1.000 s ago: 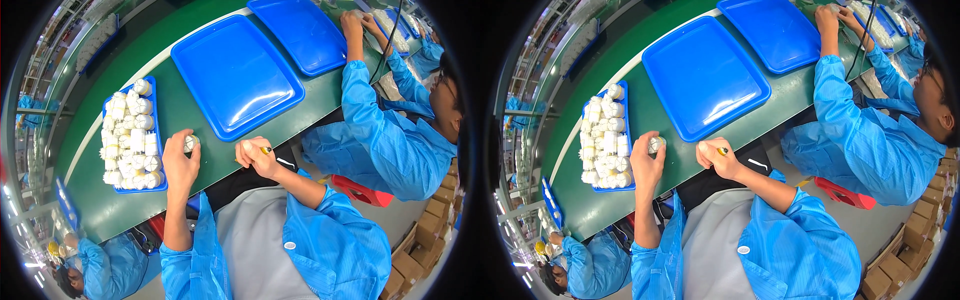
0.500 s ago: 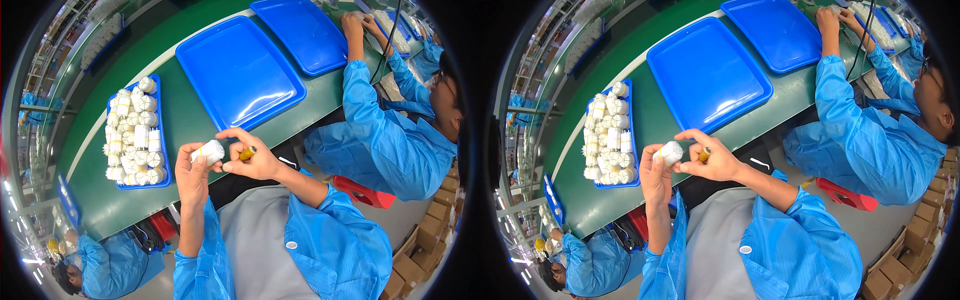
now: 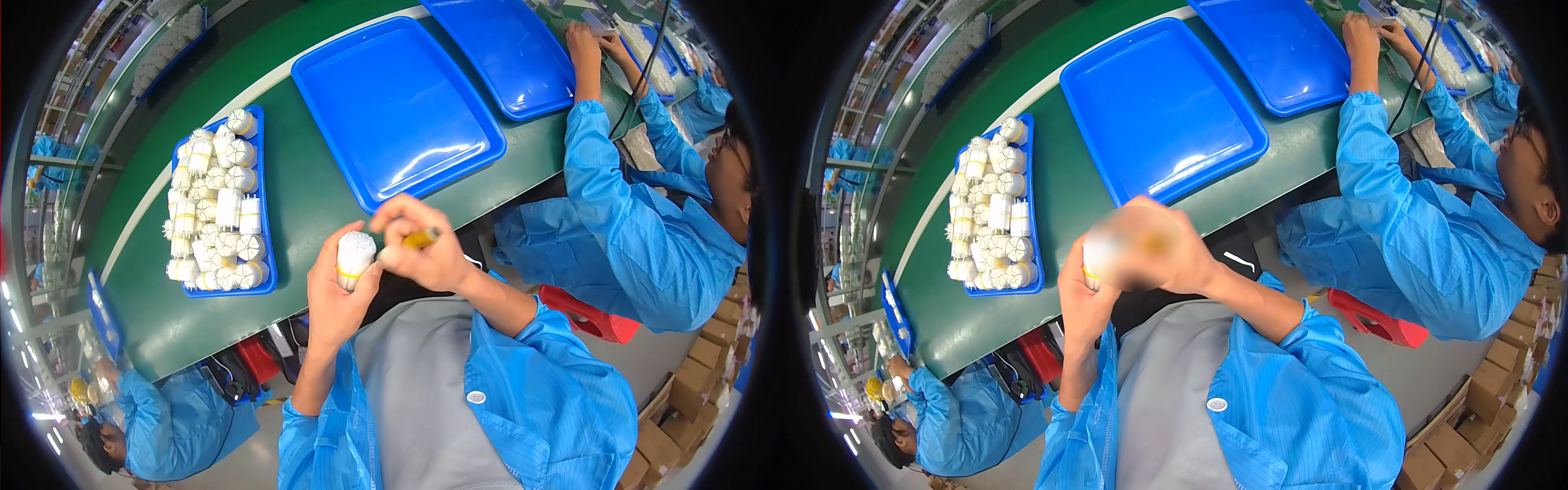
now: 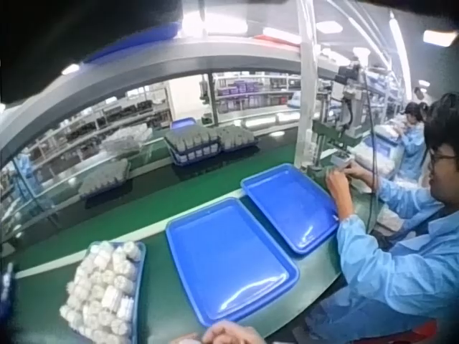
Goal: The person takes bundled cylindrical components from a tray one at a time and works around the edges of each component using a small handheld tool.
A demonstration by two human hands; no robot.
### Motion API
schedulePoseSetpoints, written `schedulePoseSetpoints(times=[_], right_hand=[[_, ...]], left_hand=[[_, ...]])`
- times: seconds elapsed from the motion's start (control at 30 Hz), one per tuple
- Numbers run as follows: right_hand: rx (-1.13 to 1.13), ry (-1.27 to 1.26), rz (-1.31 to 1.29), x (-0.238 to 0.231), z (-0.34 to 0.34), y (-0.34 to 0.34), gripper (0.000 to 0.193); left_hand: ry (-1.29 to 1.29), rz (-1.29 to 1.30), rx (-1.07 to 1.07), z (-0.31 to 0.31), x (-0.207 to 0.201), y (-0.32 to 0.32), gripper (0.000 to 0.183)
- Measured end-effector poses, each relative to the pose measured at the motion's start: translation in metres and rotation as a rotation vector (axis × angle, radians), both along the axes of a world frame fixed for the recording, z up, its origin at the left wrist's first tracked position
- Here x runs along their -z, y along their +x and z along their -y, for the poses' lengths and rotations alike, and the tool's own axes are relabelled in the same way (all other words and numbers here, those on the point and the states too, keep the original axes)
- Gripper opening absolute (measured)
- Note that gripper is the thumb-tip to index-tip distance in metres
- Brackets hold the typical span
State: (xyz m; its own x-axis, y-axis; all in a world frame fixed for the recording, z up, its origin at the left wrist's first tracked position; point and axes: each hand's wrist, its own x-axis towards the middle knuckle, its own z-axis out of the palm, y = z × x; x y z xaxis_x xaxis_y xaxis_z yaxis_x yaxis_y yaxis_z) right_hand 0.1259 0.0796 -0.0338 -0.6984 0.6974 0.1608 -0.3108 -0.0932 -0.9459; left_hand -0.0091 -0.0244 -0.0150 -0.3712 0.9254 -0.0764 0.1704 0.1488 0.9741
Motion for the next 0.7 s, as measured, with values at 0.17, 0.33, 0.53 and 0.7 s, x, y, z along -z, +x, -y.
schedulePoseSetpoints(times=[0.17,0.33,0.53,0.7], right_hand=[[0.084,0.014,-0.406,-0.005,-0.009,0.011,0.052],[0.046,0.15,-0.523,-0.023,-0.007,0.007,0.061],[0.035,0.213,-0.425,-0.027,-0.003,0.004,0.061],[0.02,0.297,-0.408,-0.027,-0.005,0.002,0.061]], left_hand=[[-0.058,0.075,-0.05,0.003,-0.002,0.006,0.042],[-0.036,-0.108,-0.044,0.0,-0.013,0.017,0.035],[-0.023,-0.125,-0.017,0.002,-0.01,0.02,0.035],[-0.033,-0.114,-0.011,0.003,-0.011,0.019,0.034]])
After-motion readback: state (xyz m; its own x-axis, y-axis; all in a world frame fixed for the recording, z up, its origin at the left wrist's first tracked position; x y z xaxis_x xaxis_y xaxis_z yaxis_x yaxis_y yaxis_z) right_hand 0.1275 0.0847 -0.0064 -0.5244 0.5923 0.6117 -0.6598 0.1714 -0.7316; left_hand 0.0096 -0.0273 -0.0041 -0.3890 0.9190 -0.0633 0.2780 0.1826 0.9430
